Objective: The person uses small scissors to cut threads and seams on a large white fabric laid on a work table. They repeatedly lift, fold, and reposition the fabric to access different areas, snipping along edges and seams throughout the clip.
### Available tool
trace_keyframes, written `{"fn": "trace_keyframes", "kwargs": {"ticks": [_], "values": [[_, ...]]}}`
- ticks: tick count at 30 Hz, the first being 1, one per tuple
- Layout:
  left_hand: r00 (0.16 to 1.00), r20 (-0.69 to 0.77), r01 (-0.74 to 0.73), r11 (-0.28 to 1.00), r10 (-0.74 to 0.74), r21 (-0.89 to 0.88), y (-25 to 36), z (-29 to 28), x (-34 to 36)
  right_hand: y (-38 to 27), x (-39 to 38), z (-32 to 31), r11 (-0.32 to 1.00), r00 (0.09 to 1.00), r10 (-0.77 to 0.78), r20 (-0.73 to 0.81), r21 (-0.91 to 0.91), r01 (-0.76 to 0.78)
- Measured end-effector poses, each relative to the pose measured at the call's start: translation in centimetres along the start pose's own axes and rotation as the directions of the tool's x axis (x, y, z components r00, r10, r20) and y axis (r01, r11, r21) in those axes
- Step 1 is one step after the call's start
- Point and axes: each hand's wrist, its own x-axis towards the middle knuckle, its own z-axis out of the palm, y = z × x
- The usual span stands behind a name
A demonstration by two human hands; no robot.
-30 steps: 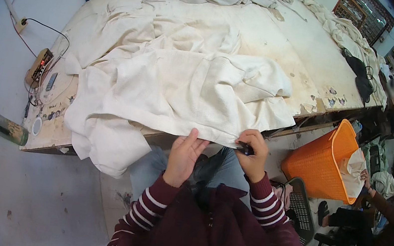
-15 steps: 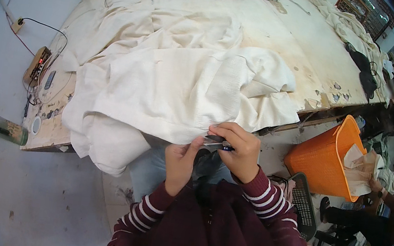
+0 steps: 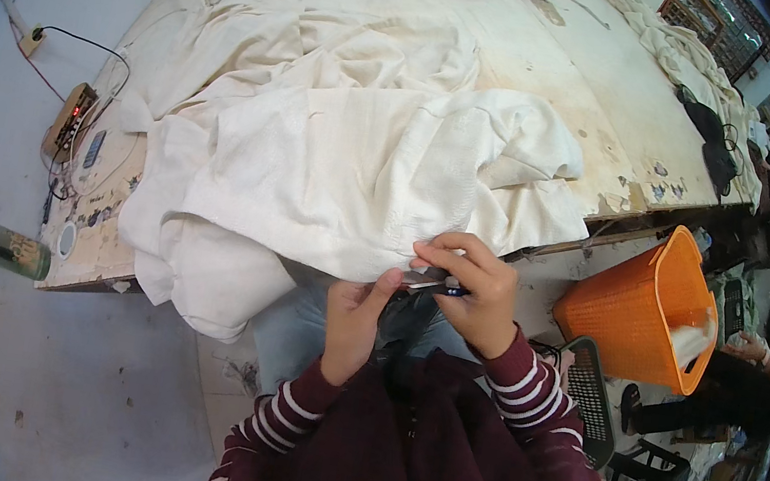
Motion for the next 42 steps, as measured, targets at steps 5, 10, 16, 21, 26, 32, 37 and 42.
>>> {"fn": "trace_keyframes", "kwargs": {"ticks": [5, 10, 16, 21, 26, 32, 37, 42], "values": [[0.996, -0.008, -0.082, 0.984, 0.084, 0.157, 0.4, 0.0, -0.3, 0.1, 0.0, 0.6, 0.993, 0.998, -0.060, -0.003, -0.105, 0.059], [0.998, -0.042, -0.038, 0.988, 0.045, 0.148, 0.3, -0.1, -0.2, -1.1, 0.4, -0.8, 0.936, 0.992, -0.016, 0.122, 0.351, -0.028], [0.999, -0.015, 0.043, 0.998, -0.042, 0.038, 0.5, -0.7, 0.0, -1.5, 0.4, -3.4, 0.980, 0.973, 0.183, 0.139, 0.056, -0.192], [0.999, -0.019, 0.025, 0.998, -0.027, -0.056, 0.4, -0.3, -0.1, -0.9, 1.2, -3.1, 0.996, 0.993, 0.082, 0.086, 0.040, -0.086], [1.000, -0.009, 0.004, 1.000, -0.004, -0.018, 0.6, -0.2, -0.3, -1.3, 2.3, -3.0, 0.974, 0.978, -0.116, 0.173, -0.172, 0.146], [1.000, -0.005, -0.015, 0.999, 0.015, 0.031, 0.6, -0.4, -0.3, -1.0, 2.7, -3.3, 0.991, 0.982, -0.100, 0.158, -0.069, 0.112], [1.000, 0.013, -0.014, 1.000, 0.014, 0.012, 0.4, -1.1, -0.2, 0.0, 1.7, -4.0, 0.982, 0.983, 0.170, 0.072, 0.071, -0.175], [0.999, 0.007, -0.036, 0.996, 0.036, 0.078, -0.2, -1.8, 0.8, 1.1, 1.0, -4.6, 0.857, 0.924, 0.378, -0.054, 0.398, -0.327]]}}
